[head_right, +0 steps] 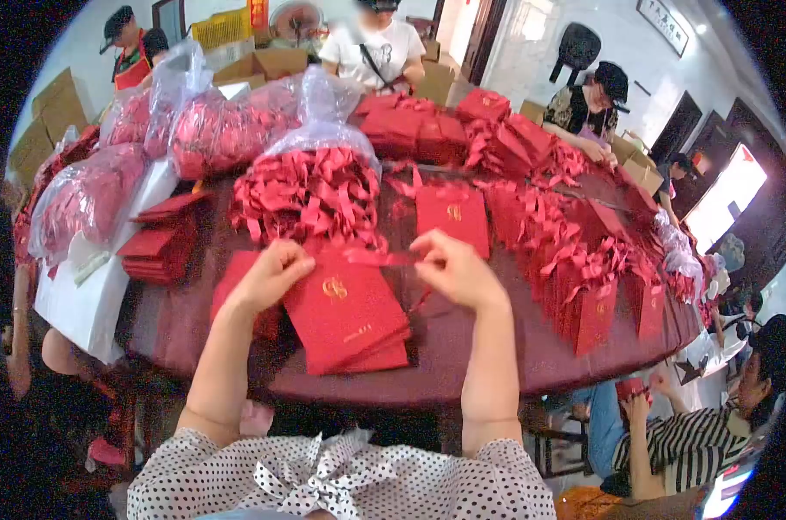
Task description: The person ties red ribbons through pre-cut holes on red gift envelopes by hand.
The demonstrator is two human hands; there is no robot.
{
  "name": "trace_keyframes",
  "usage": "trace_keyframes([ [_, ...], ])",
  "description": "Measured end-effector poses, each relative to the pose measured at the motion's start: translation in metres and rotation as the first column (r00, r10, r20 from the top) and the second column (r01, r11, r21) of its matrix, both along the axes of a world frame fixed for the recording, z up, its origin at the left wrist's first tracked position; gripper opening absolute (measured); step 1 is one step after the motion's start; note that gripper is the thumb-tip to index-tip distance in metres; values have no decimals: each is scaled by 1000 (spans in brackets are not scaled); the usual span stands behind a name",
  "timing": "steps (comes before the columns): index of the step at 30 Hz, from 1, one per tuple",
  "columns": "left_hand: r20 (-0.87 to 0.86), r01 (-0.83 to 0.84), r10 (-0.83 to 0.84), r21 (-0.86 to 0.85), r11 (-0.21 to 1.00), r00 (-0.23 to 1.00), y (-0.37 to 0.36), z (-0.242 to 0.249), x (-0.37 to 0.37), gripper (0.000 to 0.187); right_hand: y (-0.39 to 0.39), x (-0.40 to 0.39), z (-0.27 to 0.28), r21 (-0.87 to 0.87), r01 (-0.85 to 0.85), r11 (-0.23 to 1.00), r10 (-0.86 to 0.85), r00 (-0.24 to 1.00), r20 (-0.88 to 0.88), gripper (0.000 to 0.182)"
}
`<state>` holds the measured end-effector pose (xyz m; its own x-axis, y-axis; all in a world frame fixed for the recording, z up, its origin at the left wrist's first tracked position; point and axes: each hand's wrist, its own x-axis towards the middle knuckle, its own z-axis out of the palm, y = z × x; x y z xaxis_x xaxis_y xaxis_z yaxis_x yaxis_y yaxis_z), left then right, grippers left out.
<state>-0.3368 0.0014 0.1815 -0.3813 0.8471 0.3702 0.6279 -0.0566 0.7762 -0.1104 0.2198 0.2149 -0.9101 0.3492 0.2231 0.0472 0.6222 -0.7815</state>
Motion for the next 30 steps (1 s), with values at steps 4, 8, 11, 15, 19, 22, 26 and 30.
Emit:
trace_keyframes([
  [4, 108, -26, 41, -132, 991, 993, -2, 6, 5, 23, 1, 21, 20, -541, -105, 834, 25, 988, -153, 15],
  [8, 40, -59, 66, -163, 985, 997, 2, 3, 8, 27, 15, 15, -6, -519, -772, 368, 278, 623, -731, 26],
  [11, -5, -78, 78, -78, 994, 997, 5, -5, 5, 36, 12, 6, -6, -400, -909, 118, 287, 417, -863, 82],
  [15, -127, -46, 41, -35, 998, 991, 4, -3, 4, 37, 14, 7, -4, -453, -891, 39, 99, 454, -885, 88],
  [19, 229, 120, -124, 32, 992, 966, 1, 1, 12, 33, 1, 5, 3, -570, -657, 493, 114, 699, -706, 65],
  [22, 578, 179, -191, 79, 981, 793, 0, 3, 22, 29, -26, -2, 9, -539, -363, 760, 87, 879, -469, 34],
  [26, 600, 216, -181, 14, 976, 779, 3, -2, 22, 28, -71, -18, 7, -469, -200, 860, 51, 949, -310, 13],
  [30, 555, 191, -159, 1, 982, 816, 6, -7, 22, 30, -92, -22, 9, -245, -122, 962, 34, 942, -333, 12],
])
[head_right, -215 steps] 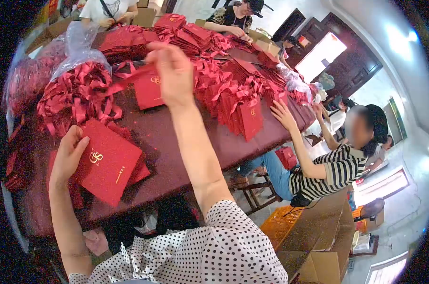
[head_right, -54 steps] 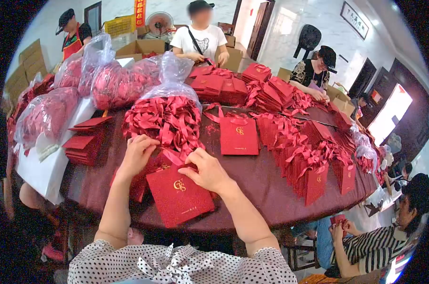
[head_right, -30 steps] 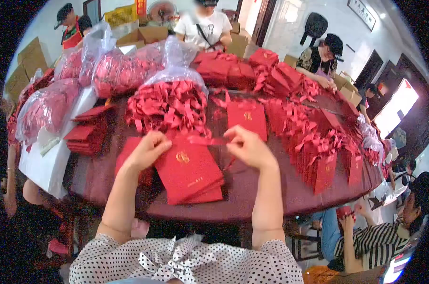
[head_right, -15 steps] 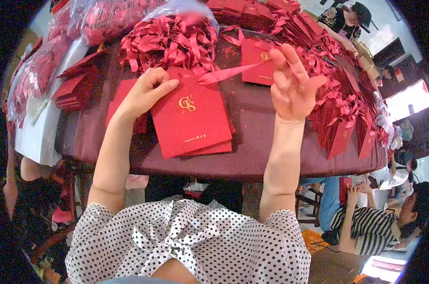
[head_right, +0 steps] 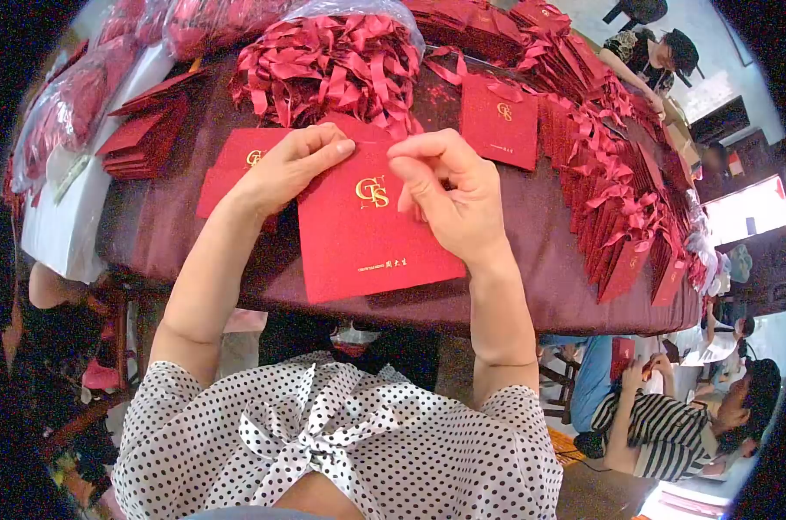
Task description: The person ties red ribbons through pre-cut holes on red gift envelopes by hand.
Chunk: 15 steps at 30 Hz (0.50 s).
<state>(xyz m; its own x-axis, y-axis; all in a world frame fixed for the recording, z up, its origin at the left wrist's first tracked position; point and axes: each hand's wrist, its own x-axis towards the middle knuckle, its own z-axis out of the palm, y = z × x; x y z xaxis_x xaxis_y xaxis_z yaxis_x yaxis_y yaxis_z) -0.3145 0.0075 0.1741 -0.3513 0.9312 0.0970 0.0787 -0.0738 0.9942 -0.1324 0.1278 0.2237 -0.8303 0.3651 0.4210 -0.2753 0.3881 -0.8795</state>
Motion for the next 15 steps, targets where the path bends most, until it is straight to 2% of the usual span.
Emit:
trace_keyframes([
  [4, 71, 1, -5, 52, 999, 997, -1, 0, -1, 29, 13, -2, -1, -31, -101, 994, 103, 993, 58, 17],
  [6, 176, 69, -78, 53, 996, 981, -4, 5, -1, 29, 14, 0, 2, -330, -195, 924, 245, 962, 117, 21],
  [7, 177, 71, -80, 53, 996, 981, -6, 6, -3, 29, 18, 1, 0, -334, -228, 914, 271, 959, 86, 23],
  [9, 130, 239, -244, 52, 970, 961, -11, 8, -8, 32, 22, 0, 0, -287, -168, 943, 213, 968, 132, 21],
  [10, 131, 239, -244, 55, 969, 961, -10, 9, -7, 32, 24, -1, 0, -238, -112, 965, 155, 973, 172, 20],
  [12, 177, 163, -173, 66, 984, 969, -10, 11, -2, 29, 26, -1, 0, -199, -131, 971, 166, 971, 172, 18],
  [15, 240, 125, -129, 32, 992, 962, -9, 12, 0, 29, 19, 4, 4, -127, -66, 990, 91, 977, 195, 13],
])
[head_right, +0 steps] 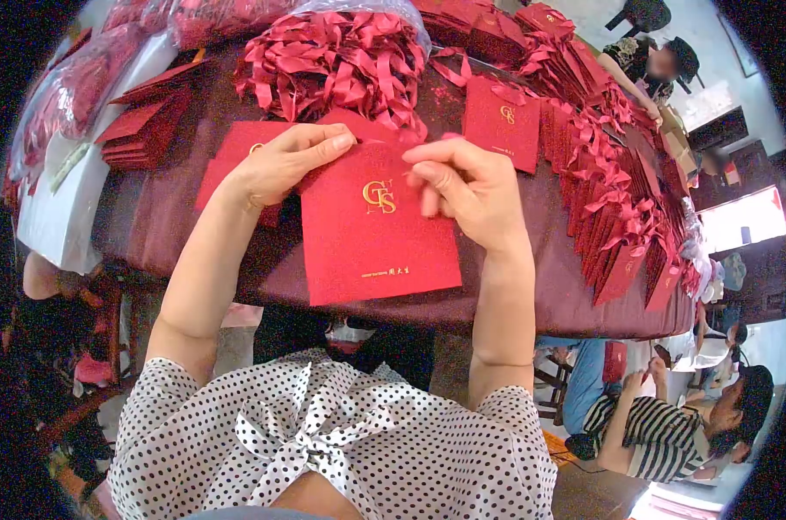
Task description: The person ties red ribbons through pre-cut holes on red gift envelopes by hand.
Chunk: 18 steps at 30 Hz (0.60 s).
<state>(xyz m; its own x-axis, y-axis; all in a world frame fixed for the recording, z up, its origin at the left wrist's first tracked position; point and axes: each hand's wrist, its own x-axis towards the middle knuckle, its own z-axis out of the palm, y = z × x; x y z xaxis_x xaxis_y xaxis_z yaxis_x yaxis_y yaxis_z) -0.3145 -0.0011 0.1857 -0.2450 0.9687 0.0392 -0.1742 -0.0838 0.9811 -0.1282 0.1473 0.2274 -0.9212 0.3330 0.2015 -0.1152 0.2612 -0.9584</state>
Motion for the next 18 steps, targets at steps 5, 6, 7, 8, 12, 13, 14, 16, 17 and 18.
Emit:
trace_keyframes([
  [5, -174, -161, 173, 82, 984, 969, 8, -10, -5, 31, 2, 7, 11, 622, 394, 677, -290, 919, -266, 10],
  [6, -285, -192, 220, 124, 974, 933, 8, -10, -6, 32, -1, 9, 14, 737, 477, 479, -331, 876, -351, 11],
  [7, -283, -196, 225, 125, 973, 933, 9, -10, -6, 32, -7, 12, 17, 729, 492, 476, -396, 860, -322, 11],
  [8, -234, -209, 230, 113, 971, 944, 10, -12, -4, 32, -11, 11, 19, 730, 489, 477, -395, 861, -320, 11],
  [12, -126, -213, 222, 80, 974, 967, 12, -12, 0, 31, -36, -12, 12, 527, 319, 788, -253, 947, -195, 11],
  [13, -124, -208, 216, 76, 975, 969, 12, -12, 3, 31, -39, -21, 5, 461, 266, 846, -245, 964, -107, 14],
  [14, -83, -225, 233, 86, 970, 969, 13, -10, 6, 32, -38, -31, -5, 381, 221, 898, -227, 973, -32, 18],
  [16, -39, -238, 242, 95, 967, 969, 14, -11, 6, 32, -33, -41, -18, 333, 208, 920, -219, 976, -6, 18],
  [17, -91, -225, 236, 115, 968, 968, 14, -14, 3, 34, -30, -43, -21, 286, 184, 940, -197, 980, 18, 18],
  [18, -141, -214, 232, 136, 967, 962, 14, -16, 2, 35, -30, -44, -20, 248, 178, 952, -198, 979, 56, 19],
])
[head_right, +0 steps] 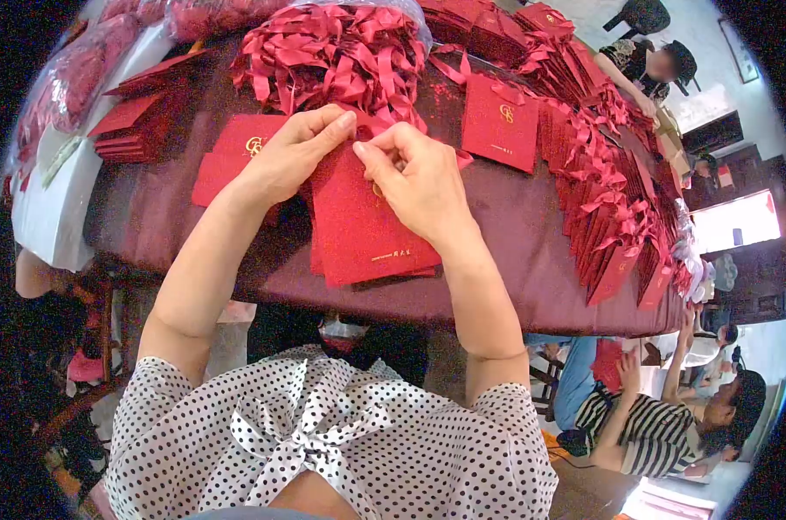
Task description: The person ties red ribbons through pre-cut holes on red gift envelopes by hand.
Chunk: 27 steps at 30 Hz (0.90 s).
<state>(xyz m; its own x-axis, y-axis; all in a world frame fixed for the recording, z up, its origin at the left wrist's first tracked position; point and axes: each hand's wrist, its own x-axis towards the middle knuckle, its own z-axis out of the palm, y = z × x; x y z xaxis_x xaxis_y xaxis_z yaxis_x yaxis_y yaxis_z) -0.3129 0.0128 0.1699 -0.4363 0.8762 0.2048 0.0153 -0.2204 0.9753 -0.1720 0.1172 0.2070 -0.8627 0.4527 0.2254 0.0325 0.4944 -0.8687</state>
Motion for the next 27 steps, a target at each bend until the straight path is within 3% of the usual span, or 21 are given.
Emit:
trace_keyframes([
  [4, -87, -45, 49, 47, 998, 995, 1, -2, 1, 38, 3, 0, 0, -9, -36, 999, 37, 998, 43, 20],
  [6, -207, -60, 73, 65, 996, 976, 0, -1, 0, 40, 1, 1, 2, 93, -24, 995, 22, 999, 23, 20],
  [12, -375, -99, 143, 136, 986, 916, 2, -3, -3, 40, -5, 1, 5, 186, -22, 982, 15, 999, 41, 19],
  [15, -388, -131, 184, 160, 978, 903, 3, -5, -1, 36, -2, -1, 1, 207, -44, 977, 36, 998, 43, 18],
  [17, -492, -171, 241, 184, 968, 836, 3, -7, -3, 34, -10, -2, 1, 437, -2, 900, 17, 999, -31, 17],
  [18, -585, -212, 298, 213, 954, 754, 4, -6, -4, 31, -17, -3, 0, 653, 65, 755, -21, 997, -75, 18],
  [20, -543, -237, 332, 240, 942, 771, 4, -4, -3, 26, -33, -5, 3, 817, 202, 540, -102, 979, -174, 16],
  [24, -697, -277, 452, 357, 892, 557, 4, -6, 0, 17, -36, -5, 12, 913, 70, 401, -109, 994, -28, 14],
  [25, -686, -262, 443, 357, 896, 577, 3, -4, 3, 17, -35, -4, 19, 918, 87, 387, -106, 993, -50, 14],
  [27, -637, -228, 445, 395, 890, 630, 2, 1, 8, 16, -31, -1, 32, 909, -38, 414, -1, 999, 42, 12],
])
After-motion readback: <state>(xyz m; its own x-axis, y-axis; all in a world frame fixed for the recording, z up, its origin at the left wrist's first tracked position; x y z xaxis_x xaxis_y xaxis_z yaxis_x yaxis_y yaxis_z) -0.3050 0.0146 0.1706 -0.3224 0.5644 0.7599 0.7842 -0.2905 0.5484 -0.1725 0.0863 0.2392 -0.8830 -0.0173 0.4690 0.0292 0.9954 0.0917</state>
